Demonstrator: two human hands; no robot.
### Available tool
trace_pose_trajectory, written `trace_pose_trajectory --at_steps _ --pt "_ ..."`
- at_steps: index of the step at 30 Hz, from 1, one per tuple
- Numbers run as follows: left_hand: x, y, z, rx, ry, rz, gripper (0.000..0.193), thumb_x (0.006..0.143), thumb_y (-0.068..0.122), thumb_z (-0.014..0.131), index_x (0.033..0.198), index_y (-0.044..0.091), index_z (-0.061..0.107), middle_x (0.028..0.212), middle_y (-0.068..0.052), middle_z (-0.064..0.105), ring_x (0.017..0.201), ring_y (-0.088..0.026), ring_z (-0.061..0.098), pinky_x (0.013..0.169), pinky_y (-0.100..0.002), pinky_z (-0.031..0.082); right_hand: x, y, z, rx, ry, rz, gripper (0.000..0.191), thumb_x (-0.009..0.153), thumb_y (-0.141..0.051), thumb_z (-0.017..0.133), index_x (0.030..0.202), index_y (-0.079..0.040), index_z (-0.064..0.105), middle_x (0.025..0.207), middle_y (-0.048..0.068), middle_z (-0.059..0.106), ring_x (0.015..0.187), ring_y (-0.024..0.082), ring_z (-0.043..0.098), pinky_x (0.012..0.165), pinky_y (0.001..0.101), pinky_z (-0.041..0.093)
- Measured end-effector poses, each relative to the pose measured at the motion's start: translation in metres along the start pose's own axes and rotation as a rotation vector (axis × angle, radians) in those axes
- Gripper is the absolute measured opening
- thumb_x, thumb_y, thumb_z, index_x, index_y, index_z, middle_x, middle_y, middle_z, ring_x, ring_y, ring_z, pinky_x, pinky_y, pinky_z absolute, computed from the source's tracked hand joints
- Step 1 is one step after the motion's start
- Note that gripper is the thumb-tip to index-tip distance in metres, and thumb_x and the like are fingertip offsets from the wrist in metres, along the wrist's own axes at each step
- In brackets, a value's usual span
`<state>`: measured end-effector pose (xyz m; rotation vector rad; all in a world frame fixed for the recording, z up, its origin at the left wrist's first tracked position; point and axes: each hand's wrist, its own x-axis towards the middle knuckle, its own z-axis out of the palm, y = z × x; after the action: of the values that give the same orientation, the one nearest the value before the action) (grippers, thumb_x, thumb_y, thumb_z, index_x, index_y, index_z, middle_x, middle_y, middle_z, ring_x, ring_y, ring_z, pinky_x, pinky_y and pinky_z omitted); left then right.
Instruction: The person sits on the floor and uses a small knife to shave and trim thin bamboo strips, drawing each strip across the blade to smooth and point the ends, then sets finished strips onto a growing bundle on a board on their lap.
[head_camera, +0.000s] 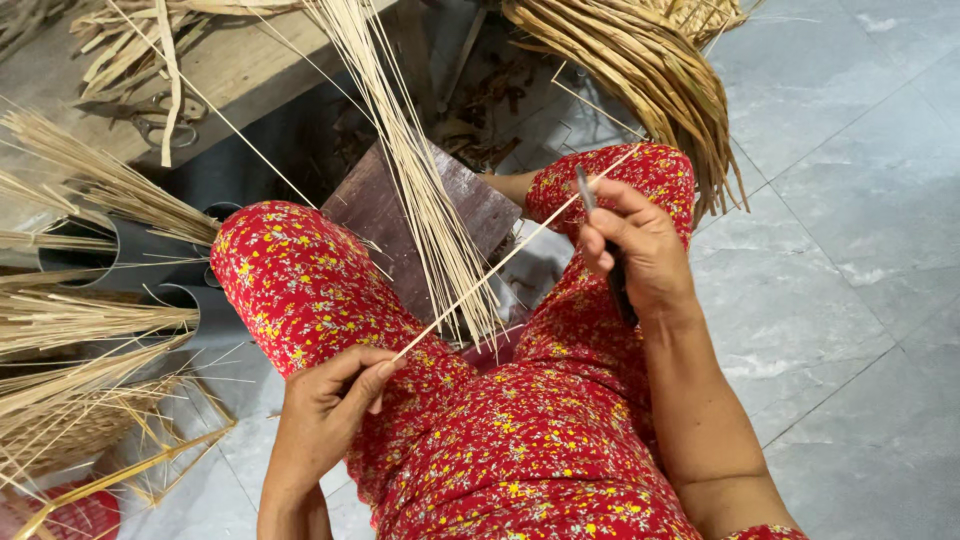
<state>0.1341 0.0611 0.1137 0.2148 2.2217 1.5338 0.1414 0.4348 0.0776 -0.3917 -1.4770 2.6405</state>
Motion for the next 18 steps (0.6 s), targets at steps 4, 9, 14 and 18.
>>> trace_pose_trajectory --at_steps 4,9,14,18 --pt "-0.002 -0.008 -0.008 0.007 -0.017 -0.021 0.017 0.092 0.013 0.070 0.102 0.003 0.080 0.066 0.001 0.067 0.057 -0.004 0.056 0.052 -0.022 0.044 0.007 -0.017 -0.024 0.087 0.033 -0.094 0.031 0.105 -0.008 0.060 0.136 -0.005 0.061 0.075 0.002 0.060 0.058 0.008 0.052 0.052 0.0217 0.042" --pt "0.003 -0.012 -0.006 -0.086 0.009 -0.049 0.017 0.094 0.012 0.069 0.102 0.002 0.080 0.066 0.001 0.064 0.059 -0.004 0.053 0.052 -0.022 0.042 0.001 -0.029 -0.019 0.090 0.037 -0.178 0.038 0.106 -0.012 0.061 0.143 -0.004 0.057 0.078 0.002 0.061 0.059 0.008 0.052 0.055 0.0228 0.044" --pt "0.007 -0.007 -0.001 -0.067 -0.001 -0.065 0.018 0.094 0.013 0.069 0.104 0.003 0.080 0.062 0.003 0.060 0.057 -0.004 0.051 0.050 -0.022 0.038 -0.020 0.010 0.034 -0.179 -0.229 0.117 0.050 0.098 -0.010 0.060 0.148 -0.005 0.054 0.073 0.003 0.065 0.054 0.005 0.053 0.050 0.0189 0.044" --pt "0.007 -0.002 0.000 -0.055 -0.004 -0.089 0.018 0.094 0.015 0.070 0.104 0.004 0.081 0.061 0.003 0.059 0.056 -0.004 0.050 0.049 -0.022 0.037 -0.021 0.041 0.062 -0.151 -0.410 0.198 0.041 0.103 -0.011 0.059 0.144 -0.002 0.057 0.077 0.002 0.064 0.061 0.005 0.055 0.056 0.0193 0.046"
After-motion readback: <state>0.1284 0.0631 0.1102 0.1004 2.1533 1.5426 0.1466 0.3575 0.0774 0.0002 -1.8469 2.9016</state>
